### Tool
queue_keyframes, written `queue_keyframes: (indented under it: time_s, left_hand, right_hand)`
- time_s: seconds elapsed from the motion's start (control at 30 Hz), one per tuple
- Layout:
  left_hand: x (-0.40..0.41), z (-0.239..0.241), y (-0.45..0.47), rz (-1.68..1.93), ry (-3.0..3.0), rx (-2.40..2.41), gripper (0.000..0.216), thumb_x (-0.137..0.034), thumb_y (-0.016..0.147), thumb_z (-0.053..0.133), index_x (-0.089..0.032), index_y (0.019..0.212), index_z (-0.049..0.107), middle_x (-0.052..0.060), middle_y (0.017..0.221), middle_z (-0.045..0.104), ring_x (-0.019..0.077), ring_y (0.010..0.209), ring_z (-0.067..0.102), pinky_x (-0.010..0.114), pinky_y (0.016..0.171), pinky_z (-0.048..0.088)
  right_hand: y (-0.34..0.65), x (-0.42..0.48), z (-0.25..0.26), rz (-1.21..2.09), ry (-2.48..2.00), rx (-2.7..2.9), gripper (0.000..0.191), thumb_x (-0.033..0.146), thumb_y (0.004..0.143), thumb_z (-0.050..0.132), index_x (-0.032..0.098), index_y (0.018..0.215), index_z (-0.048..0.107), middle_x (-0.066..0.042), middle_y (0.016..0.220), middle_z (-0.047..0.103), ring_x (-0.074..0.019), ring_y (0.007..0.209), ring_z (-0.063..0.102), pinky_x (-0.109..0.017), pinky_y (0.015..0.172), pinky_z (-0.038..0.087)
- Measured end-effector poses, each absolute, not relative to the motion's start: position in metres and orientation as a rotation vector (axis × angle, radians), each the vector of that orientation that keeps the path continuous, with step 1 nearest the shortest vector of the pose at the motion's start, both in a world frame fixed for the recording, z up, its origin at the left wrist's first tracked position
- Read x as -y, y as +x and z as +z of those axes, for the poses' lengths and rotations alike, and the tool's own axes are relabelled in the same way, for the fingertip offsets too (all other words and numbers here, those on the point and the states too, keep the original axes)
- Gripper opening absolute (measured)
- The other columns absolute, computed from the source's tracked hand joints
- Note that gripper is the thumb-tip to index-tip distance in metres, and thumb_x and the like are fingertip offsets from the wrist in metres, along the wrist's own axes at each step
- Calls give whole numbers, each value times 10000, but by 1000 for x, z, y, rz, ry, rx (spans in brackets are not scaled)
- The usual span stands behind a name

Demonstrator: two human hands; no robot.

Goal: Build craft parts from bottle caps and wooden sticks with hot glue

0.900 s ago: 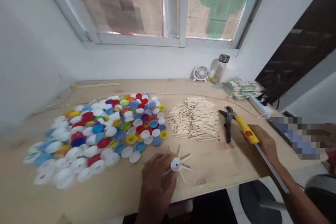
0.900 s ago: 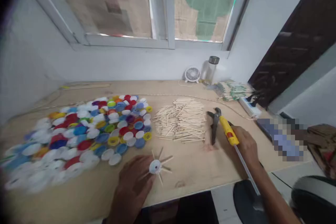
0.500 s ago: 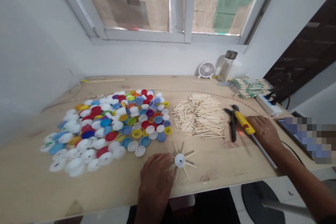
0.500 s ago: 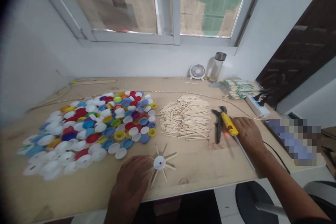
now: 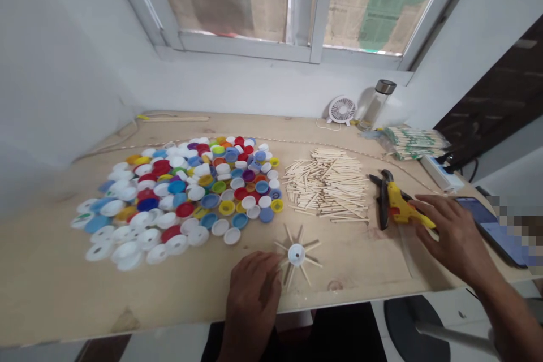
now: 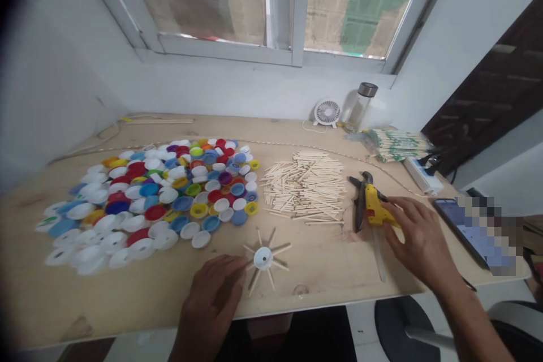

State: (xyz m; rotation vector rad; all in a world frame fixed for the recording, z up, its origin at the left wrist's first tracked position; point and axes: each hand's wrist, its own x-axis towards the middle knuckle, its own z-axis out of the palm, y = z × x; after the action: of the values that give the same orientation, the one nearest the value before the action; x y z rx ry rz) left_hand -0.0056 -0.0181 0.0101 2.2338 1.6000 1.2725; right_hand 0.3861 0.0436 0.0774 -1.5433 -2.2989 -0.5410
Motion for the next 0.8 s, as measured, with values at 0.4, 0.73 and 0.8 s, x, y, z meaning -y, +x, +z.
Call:
queue_keyframes:
  time_s: [0.4, 0.73, 0.8]
  left_hand:
    - [40, 9, -23, 1225, 2175, -1681, 254, -156, 843, 540, -223, 1085, 580, 59, 1009, 659, 222, 1012, 576, 376, 897, 481]
    - [48, 15, -27, 1248, 1821, -1686, 217, -235, 819, 582, -259, 1023, 651, 43, 1010, 684, 229, 965, 638, 375, 880, 518]
    - [49, 24, -26, 1268, 1619, -1706, 203, -287, 807, 600, -272, 998, 669, 31, 995, 695, 232, 954, 645, 368, 877, 518]
  right_hand:
    - [174, -25, 94, 286, -1290, 2581, 183, 290, 855, 610, 203, 1015, 602, -66, 940, 640, -246, 899, 541, -385, 799, 395]
    - [164, -24, 86, 175, -1345, 2663, 114, 270, 823, 630, 178, 878, 590, -64, 863, 613, -247, 854, 510, -386, 764, 353]
    - [167, -18, 91, 260, -1313, 2578, 108, 260, 857, 596, 183, 933, 594, -61, 887, 614, -237, 865, 508, -380, 771, 355]
